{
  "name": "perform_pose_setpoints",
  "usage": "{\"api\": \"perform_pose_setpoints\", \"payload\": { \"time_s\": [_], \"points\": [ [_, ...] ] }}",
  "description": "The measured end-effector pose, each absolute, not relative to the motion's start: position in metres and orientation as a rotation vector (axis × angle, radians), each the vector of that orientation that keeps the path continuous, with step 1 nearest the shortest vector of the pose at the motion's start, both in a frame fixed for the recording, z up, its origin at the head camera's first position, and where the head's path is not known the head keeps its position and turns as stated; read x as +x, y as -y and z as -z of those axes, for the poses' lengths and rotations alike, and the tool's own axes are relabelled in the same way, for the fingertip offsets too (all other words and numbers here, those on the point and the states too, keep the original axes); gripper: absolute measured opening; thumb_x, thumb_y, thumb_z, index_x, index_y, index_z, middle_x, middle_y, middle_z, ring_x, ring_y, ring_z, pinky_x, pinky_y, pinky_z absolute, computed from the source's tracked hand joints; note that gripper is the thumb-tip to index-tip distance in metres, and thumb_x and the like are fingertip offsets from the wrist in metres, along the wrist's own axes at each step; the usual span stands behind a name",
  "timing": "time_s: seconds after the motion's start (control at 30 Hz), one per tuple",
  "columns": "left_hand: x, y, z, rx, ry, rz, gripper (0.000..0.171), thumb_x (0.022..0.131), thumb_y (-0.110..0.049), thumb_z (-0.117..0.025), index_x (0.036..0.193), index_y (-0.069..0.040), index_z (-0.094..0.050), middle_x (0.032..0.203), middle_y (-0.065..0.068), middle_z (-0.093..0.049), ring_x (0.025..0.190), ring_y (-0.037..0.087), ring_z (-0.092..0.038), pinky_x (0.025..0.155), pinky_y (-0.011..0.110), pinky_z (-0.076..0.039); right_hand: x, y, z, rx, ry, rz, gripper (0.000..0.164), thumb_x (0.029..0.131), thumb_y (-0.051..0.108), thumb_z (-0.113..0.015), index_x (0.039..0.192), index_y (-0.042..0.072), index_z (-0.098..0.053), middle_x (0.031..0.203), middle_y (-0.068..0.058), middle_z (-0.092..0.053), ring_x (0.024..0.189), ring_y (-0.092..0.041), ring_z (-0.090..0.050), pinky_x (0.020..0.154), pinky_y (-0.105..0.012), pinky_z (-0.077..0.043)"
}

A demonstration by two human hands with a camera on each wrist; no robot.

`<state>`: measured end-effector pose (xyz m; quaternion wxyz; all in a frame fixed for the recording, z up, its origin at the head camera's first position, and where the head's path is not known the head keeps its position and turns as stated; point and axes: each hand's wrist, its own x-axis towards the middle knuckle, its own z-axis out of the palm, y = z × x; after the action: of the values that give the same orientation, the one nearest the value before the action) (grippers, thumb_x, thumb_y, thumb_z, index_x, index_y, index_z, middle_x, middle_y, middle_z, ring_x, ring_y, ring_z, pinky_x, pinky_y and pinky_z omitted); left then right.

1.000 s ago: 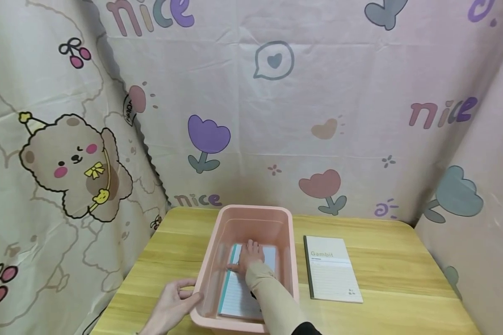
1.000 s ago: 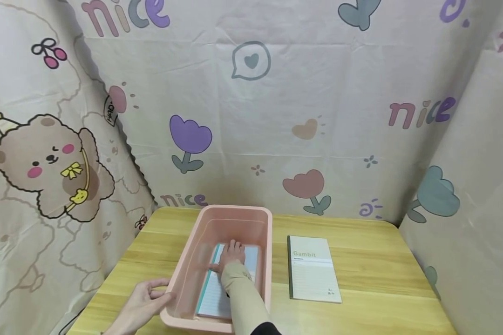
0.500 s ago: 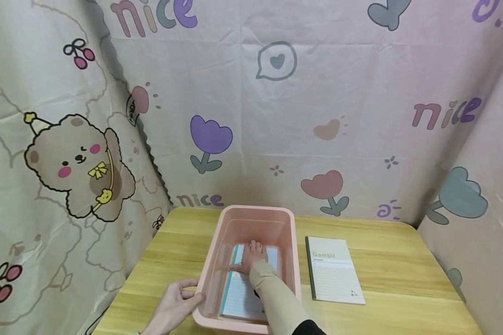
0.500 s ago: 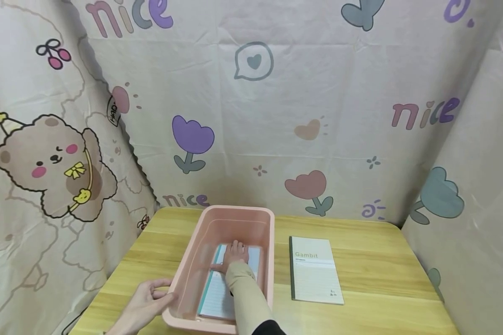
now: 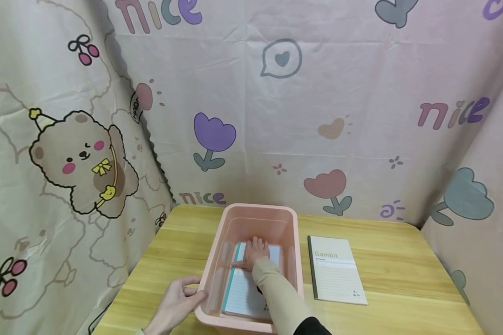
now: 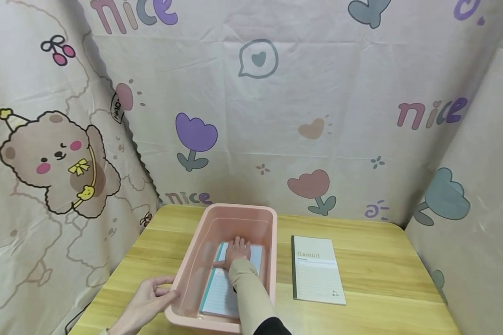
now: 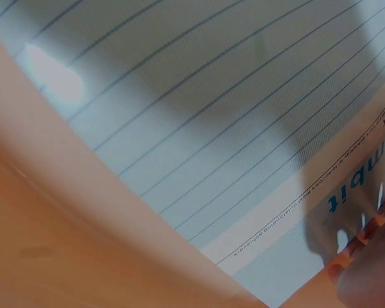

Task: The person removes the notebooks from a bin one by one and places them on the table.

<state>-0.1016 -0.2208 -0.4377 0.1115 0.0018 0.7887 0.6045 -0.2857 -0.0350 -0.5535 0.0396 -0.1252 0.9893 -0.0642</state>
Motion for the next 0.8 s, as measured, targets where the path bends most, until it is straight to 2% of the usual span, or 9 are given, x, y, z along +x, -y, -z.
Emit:
{"api": "perform_pose_setpoints", "payload": {
  "time_s": [0.3,0.53,0.8],
  "points": [
    [-0.101,0.220,0.438,0.023,-2.322,-1.782,0.052,0.091,-0.006,-0.059,0.131,0.024,-0.046,0.097,0.030,-0.075,0.085,0.034,-0.077,0.070,0.027,-0.062,-0.285,0.037,0.551,-0.431,-3.111,0.045,0.098,0.067,0.084,-0.067,0.128,0.009,-0.054,0.120,-0.009,-0.050,0.118,-0.026,-0.046,0.112,-0.045,-0.041],
    [-0.099,0.219,0.436,0.012,-2.332,-1.790,0.052,0.090,-0.006,-0.060,0.131,0.023,-0.047,0.096,0.028,-0.075,0.086,0.033,-0.077,0.070,0.027,-0.062,-0.283,0.037,0.542,-0.458,-3.144,-0.060,0.099,0.065,0.087,-0.065,0.124,0.009,-0.054,0.115,-0.008,-0.051,0.113,-0.024,-0.046,0.105,-0.041,-0.045],
    [-0.100,0.218,0.435,-0.005,-2.328,-1.784,0.052,0.090,-0.006,-0.059,0.131,0.023,-0.047,0.098,0.031,-0.074,0.085,0.032,-0.077,0.069,0.026,-0.062,-0.286,0.036,0.546,-0.489,-3.198,-0.046,0.098,0.061,0.088,-0.066,0.125,0.014,-0.055,0.114,-0.008,-0.058,0.108,-0.026,-0.054,0.099,-0.039,-0.047]
  ]
}}
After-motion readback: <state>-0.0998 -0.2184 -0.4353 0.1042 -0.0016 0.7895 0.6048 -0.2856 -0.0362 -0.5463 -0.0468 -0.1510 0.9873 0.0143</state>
